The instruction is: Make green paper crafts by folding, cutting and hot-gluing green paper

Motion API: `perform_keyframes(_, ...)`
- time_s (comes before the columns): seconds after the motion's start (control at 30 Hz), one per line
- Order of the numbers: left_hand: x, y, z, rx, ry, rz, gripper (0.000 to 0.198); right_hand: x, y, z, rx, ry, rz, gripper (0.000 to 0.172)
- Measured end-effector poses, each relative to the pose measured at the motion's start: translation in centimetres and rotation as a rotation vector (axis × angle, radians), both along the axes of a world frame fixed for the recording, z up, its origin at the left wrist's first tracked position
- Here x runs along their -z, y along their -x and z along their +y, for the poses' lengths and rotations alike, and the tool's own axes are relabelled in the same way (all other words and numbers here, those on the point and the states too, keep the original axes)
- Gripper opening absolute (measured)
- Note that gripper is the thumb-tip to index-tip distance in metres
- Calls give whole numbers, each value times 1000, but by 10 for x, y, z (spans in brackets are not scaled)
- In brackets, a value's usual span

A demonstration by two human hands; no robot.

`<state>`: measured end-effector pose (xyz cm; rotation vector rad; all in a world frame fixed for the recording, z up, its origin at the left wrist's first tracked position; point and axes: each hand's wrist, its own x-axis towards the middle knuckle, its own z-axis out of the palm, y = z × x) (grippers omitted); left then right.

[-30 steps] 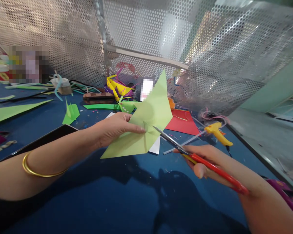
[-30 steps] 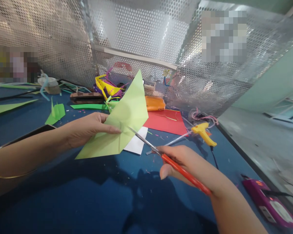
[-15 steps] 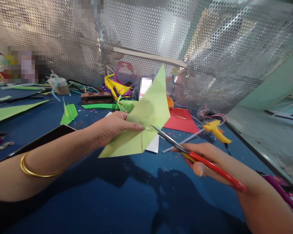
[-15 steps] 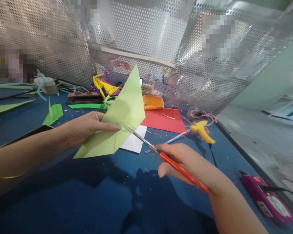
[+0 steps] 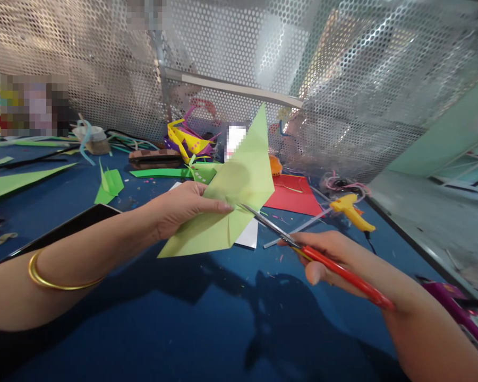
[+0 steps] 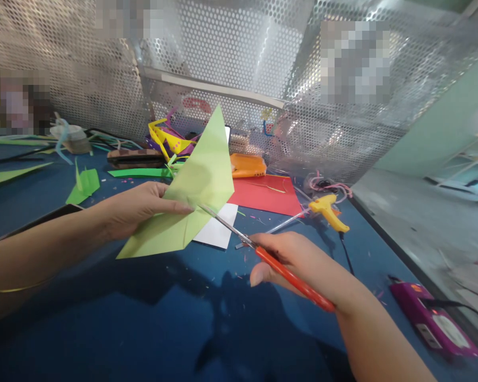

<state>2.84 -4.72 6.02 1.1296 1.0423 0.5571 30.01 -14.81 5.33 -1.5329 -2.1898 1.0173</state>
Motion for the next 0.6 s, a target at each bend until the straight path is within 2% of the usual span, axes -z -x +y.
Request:
perform_keyframes(0.1,1,1,0,5,-1,-6,29,-2,0,0,7,62,18,54)
perform_keyframes(0.43,-1,0,1,-3,-1,9,27,-16,8,-4,31,72,-29,47)
perform_keyframes(0.6,0,0,1,1,1,1,30,-20,11,-5,62,103,-52,36)
